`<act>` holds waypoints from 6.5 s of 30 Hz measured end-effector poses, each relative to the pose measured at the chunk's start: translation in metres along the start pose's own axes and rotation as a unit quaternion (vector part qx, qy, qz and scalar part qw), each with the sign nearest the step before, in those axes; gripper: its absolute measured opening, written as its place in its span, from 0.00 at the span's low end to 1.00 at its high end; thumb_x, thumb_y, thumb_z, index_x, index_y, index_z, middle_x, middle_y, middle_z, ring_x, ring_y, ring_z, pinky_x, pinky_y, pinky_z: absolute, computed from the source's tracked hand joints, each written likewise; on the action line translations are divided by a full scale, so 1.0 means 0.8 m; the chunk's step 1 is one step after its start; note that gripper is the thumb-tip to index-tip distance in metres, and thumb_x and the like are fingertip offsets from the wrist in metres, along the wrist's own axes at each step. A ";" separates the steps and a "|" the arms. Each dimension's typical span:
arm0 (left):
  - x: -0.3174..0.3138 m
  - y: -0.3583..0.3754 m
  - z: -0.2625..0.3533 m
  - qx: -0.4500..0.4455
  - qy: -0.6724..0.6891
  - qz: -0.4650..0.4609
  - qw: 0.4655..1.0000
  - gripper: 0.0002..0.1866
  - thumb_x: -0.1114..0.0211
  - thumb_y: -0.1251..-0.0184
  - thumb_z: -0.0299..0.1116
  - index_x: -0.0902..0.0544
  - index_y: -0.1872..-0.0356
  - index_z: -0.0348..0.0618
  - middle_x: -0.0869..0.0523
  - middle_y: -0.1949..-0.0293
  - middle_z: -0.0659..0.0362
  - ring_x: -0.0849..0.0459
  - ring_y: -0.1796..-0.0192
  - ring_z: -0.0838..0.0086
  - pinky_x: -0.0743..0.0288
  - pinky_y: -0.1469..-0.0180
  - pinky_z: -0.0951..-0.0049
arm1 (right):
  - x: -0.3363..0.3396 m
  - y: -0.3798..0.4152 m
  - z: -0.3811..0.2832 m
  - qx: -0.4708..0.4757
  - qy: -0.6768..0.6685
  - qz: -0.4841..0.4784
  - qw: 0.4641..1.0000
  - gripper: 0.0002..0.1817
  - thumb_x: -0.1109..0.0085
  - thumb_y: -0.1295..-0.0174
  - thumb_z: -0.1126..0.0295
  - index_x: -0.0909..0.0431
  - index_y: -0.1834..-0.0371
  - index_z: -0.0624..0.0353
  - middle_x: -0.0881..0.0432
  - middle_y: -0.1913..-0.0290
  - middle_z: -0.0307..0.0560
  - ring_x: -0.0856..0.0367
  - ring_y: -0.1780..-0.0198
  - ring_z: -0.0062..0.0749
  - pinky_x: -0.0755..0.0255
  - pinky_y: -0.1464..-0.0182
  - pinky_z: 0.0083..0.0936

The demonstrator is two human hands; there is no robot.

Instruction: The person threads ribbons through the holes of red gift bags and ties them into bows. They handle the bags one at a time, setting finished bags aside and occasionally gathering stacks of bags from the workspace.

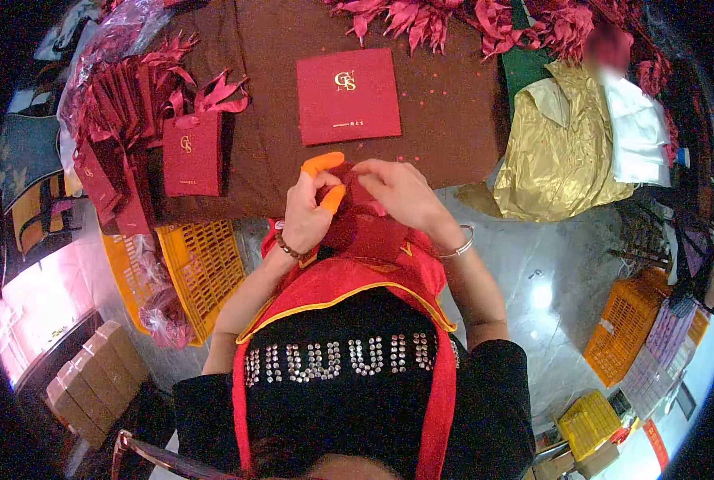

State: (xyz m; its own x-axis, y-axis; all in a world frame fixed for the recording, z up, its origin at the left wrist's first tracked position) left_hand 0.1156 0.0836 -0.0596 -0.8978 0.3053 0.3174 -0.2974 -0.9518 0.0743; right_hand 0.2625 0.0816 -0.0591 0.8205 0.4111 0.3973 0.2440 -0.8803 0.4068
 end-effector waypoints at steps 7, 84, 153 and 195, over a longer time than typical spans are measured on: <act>-0.002 -0.002 0.001 0.005 -0.004 -0.006 1.000 0.19 0.46 0.43 0.20 0.31 0.48 0.37 0.20 0.73 0.53 0.20 0.71 0.65 0.28 0.67 0.71 | -0.003 0.001 0.003 -0.012 -0.011 -0.004 1.000 0.15 0.50 0.37 0.67 0.26 0.51 0.63 0.19 0.65 0.49 0.23 0.64 0.27 0.30 0.58 0.24; -0.012 -0.078 0.036 -0.086 -0.066 -0.421 0.900 0.07 0.41 0.41 0.32 0.19 0.68 0.40 0.19 0.63 0.58 0.21 0.61 0.71 0.29 0.56 0.73 | -0.032 0.053 -0.065 0.249 0.158 0.121 0.948 0.07 0.42 0.45 0.73 0.23 0.62 0.57 0.22 0.70 0.45 0.24 0.65 0.40 0.32 0.60 0.31; -0.041 -0.027 -0.009 0.227 0.475 -0.223 0.821 0.18 0.45 0.32 0.36 0.32 0.43 0.48 0.20 0.55 0.59 0.19 0.62 0.77 0.25 0.63 0.78 | -0.093 0.054 -0.009 0.119 -0.690 -0.317 0.639 0.32 0.40 0.44 0.61 0.41 0.38 0.58 0.22 0.55 0.48 0.23 0.52 0.33 0.30 0.48 0.24; -0.008 -0.293 0.030 -0.358 -0.431 -0.150 0.814 0.10 0.42 0.41 0.30 0.20 0.58 0.51 0.23 0.65 0.55 0.21 0.62 0.58 0.26 0.62 0.62 | 0.044 0.054 0.049 0.049 -0.066 0.160 0.984 0.16 0.36 0.48 0.67 0.24 0.58 0.61 0.24 0.58 0.48 0.25 0.53 0.39 0.32 0.50 0.28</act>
State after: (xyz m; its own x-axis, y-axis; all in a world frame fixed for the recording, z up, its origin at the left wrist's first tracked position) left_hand 0.1991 0.3040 -0.0566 -0.2805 0.0938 0.9553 -0.8517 -0.4832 -0.2027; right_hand 0.3218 0.0489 -0.0602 0.9220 0.0795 0.3789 0.0047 -0.9809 0.1944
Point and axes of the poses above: each hand's wrist, its own y-axis away from the middle knuckle, its own x-axis out of the back of the hand, z = x × y, the point moved 6 cm from there along -y, towards the middle knuckle
